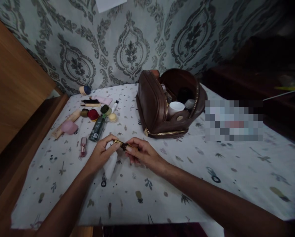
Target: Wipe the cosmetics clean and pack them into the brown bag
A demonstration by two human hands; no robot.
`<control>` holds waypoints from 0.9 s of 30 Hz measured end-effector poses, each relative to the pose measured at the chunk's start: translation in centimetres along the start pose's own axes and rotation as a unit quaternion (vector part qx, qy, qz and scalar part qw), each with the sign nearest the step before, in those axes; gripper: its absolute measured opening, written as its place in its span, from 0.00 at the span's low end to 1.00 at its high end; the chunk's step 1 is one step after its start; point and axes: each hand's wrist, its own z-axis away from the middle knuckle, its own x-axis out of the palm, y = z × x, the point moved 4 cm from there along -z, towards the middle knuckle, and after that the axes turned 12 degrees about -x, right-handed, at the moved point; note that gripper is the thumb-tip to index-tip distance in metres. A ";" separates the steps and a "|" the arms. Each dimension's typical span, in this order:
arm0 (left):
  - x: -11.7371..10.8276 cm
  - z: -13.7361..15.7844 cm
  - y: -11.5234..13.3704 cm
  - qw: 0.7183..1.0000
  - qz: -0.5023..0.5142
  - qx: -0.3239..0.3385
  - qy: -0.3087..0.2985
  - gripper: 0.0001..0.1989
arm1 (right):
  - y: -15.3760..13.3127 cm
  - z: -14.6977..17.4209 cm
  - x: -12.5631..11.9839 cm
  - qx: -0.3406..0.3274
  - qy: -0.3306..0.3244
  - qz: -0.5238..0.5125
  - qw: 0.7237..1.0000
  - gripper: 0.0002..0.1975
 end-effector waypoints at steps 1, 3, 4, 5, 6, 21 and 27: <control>-0.1 0.0 0.1 1.000 0.005 0.003 -0.005 0.12 | 0.0 0.0 0.0 0.006 0.000 -0.009 1.000 0.25; -0.2 0.2 0.1 1.000 0.014 0.005 -0.007 0.16 | -0.1 0.0 0.0 0.015 0.002 -0.029 0.999 0.25; -0.2 0.2 0.1 1.000 0.015 0.001 -0.005 0.18 | -0.1 0.0 0.0 0.017 0.003 -0.034 0.999 0.26; -0.2 0.3 0.0 1.000 0.014 -0.003 -0.004 0.18 | -0.1 0.0 0.0 0.018 0.003 -0.034 0.999 0.26; -0.2 0.3 -0.1 1.000 0.012 -0.008 -0.003 0.17 | -0.2 0.0 0.1 0.019 0.001 -0.029 0.999 0.26; 0.3 1.8 0.7 0.974 -0.088 0.097 0.182 0.13 | 0.2 0.2 0.4 0.041 -0.015 -0.070 0.997 0.30; 2.5 2.1 0.5 0.961 -0.199 0.165 0.098 0.13 | -0.2 1.0 0.6 0.037 -0.081 0.029 0.996 0.25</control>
